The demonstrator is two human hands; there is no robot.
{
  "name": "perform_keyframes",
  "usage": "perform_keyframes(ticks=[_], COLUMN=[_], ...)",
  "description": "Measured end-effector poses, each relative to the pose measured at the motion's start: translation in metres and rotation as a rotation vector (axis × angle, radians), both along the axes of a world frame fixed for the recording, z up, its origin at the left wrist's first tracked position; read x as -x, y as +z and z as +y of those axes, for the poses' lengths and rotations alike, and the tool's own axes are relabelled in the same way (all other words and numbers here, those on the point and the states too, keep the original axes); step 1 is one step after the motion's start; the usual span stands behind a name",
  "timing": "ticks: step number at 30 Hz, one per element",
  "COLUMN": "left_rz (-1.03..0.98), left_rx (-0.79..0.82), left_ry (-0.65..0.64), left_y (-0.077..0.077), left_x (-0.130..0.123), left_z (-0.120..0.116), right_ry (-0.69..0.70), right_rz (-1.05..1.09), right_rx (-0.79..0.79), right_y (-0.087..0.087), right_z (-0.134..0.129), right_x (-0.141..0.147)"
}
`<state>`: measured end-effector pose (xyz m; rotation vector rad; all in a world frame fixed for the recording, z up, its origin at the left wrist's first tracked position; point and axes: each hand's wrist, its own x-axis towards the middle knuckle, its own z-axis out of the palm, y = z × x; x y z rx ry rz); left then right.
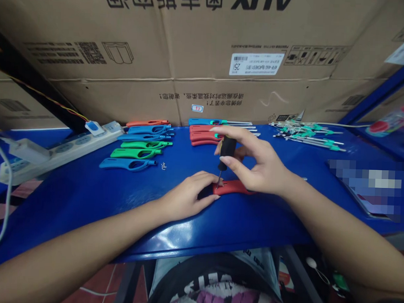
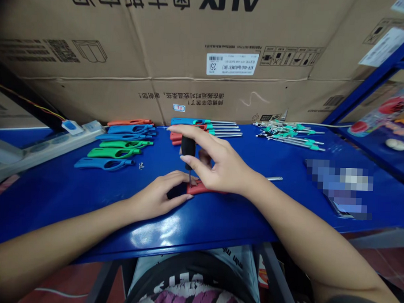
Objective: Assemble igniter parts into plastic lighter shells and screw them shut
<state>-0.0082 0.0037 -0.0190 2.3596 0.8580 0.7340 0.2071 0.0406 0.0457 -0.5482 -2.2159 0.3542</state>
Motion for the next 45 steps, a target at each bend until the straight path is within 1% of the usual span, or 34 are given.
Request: perform_keyframes(ticks=[2,3,4,5,7,8,9,10,12,13,14,15,17,18,19,20,22,23,24,27,28,29,31,32,33,34,36,37,38,39,41,42,43,45], left_rz=[-0.001,-0.002,-0.004,-0.005,-0.008,-0.009,-0.010,-0.011,-0.017,-0.021,-0.023,-0.025,-0.020,-0.017,-0.015,-0.013,-0.019,-0.024,-0.028,-0.021,-0.014,-0.012,-0.015,-0.021,-0.026,-0.029,-0.027,-0.025,-0.024,-0.024,-0.028,-0.030,-0.030,-0.026], left_rx=[-0.006,-0.008,-0.008,-0.004,0.005,0.007,0.005,0.002,-0.004,-0.003,0.001,0.005,0.012,0.012,0.010,0.007,0.000,-0.001,0.001,0.007,0.008,0.005,-0.002,-0.006,-0.005,-0.003,0.005,0.007,0.008,0.006,-0.002,-0.005,-0.005,0.000], left_ry=[0.002,0.002,0.002,0.001,-0.003,-0.003,-0.002,-0.003,-0.009,-0.012,-0.015,-0.018,-0.014,-0.011,-0.010,-0.011,-0.015,-0.018,-0.019,-0.011,-0.009,-0.006,-0.010,-0.013,-0.015,-0.015,-0.009,-0.007,-0.006,-0.006,-0.011,-0.013,-0.013,-0.010], left_y=[0.0004,0.0004,0.0004,0.0003,0.0002,0.0001,0.0001,0.0001,0.0004,0.0006,0.0009,0.0012,0.0015,0.0015,0.0015,0.0014,0.0011,0.0010,0.0009,0.0011,0.0012,0.0013,0.0014,0.0014,0.0014,0.0014,0.0011,0.0008,0.0006,0.0003,0.0001,0.0002,0.0004,0.0010], left_x=[0.0002,0.0003,0.0003,0.0004,0.0004,0.0004,0.0004,0.0004,0.0005,0.0005,0.0005,0.0005,0.0004,0.0003,0.0003,0.0002,0.0002,0.0001,0.0001,0.0000,-0.0001,-0.0001,-0.0001,-0.0001,-0.0001,0.0000,0.0003,0.0004,0.0006,0.0007,0.0008,0.0007,0.0005,0.0001], left_z=[-0.0002,-0.0003,-0.0004,-0.0005,-0.0006,-0.0007,-0.0007,-0.0007,-0.0007,-0.0007,-0.0007,-0.0007,-0.0007,-0.0007,-0.0007,-0.0006,-0.0004,-0.0003,-0.0003,-0.0004,-0.0005,-0.0006,-0.0007,-0.0007,-0.0006,-0.0006,-0.0005,-0.0005,-0.0005,-0.0005,-0.0005,-0.0005,-0.0006,-0.0006], right_ry=[-0.075,-0.090,-0.083,-0.056,0.011,0.025,0.015,-0.011,-0.072,-0.082,-0.069,-0.041,-0.001,-0.004,-0.025,-0.054,-0.095,-0.094,-0.079,-0.039,-0.049,-0.072,-0.117,-0.126,-0.123,-0.103,-0.040,-0.019,-0.014,-0.029,-0.086,-0.098,-0.086,-0.006], right_rz=[0.004,0.002,0.001,0.001,0.005,0.018,0.039,0.060,0.089,0.099,0.099,0.095,0.102,0.112,0.122,0.130,0.159,0.166,0.164,0.113,0.098,0.101,0.118,0.124,0.122,0.110,0.093,0.096,0.105,0.123,0.152,0.142,0.113,0.032], right_rx=[-0.172,-0.228,-0.239,-0.205,-0.078,-0.046,-0.065,-0.135,-0.326,-0.392,-0.406,-0.366,-0.225,-0.189,-0.207,-0.272,-0.453,-0.493,-0.475,-0.241,-0.213,-0.241,-0.378,-0.421,-0.410,-0.346,-0.149,-0.080,-0.065,-0.106,-0.255,-0.292,-0.271,-0.094], right_y=[0.0009,0.0011,0.0014,0.0016,0.0019,0.0019,0.0017,0.0012,0.0000,-0.0006,-0.0010,-0.0013,-0.0016,-0.0018,-0.0023,-0.0030,-0.0045,-0.0050,-0.0052,-0.0046,-0.0043,-0.0042,-0.0041,-0.0039,-0.0036,-0.0030,-0.0016,-0.0010,-0.0006,-0.0003,0.0000,0.0003,0.0007,0.0015], right_z=[0.0007,0.0007,0.0005,0.0000,-0.0009,-0.0012,-0.0011,-0.0009,-0.0003,-0.0003,-0.0007,-0.0015,-0.0035,-0.0045,-0.0052,-0.0057,-0.0061,-0.0063,-0.0065,-0.0072,-0.0070,-0.0065,-0.0051,-0.0044,-0.0039,-0.0035,-0.0033,-0.0031,-0.0028,-0.0023,-0.0009,-0.0002,0.0004,0.0012], right_x=[-0.0018,-0.0022,-0.0021,-0.0016,-0.0002,0.0003,0.0006,0.0005,-0.0004,-0.0007,-0.0006,-0.0002,0.0014,0.0022,0.0028,0.0031,0.0028,0.0026,0.0026,0.0038,0.0041,0.0041,0.0032,0.0026,0.0022,0.0021,0.0026,0.0030,0.0031,0.0029,0.0013,0.0001,-0.0010,-0.0025])
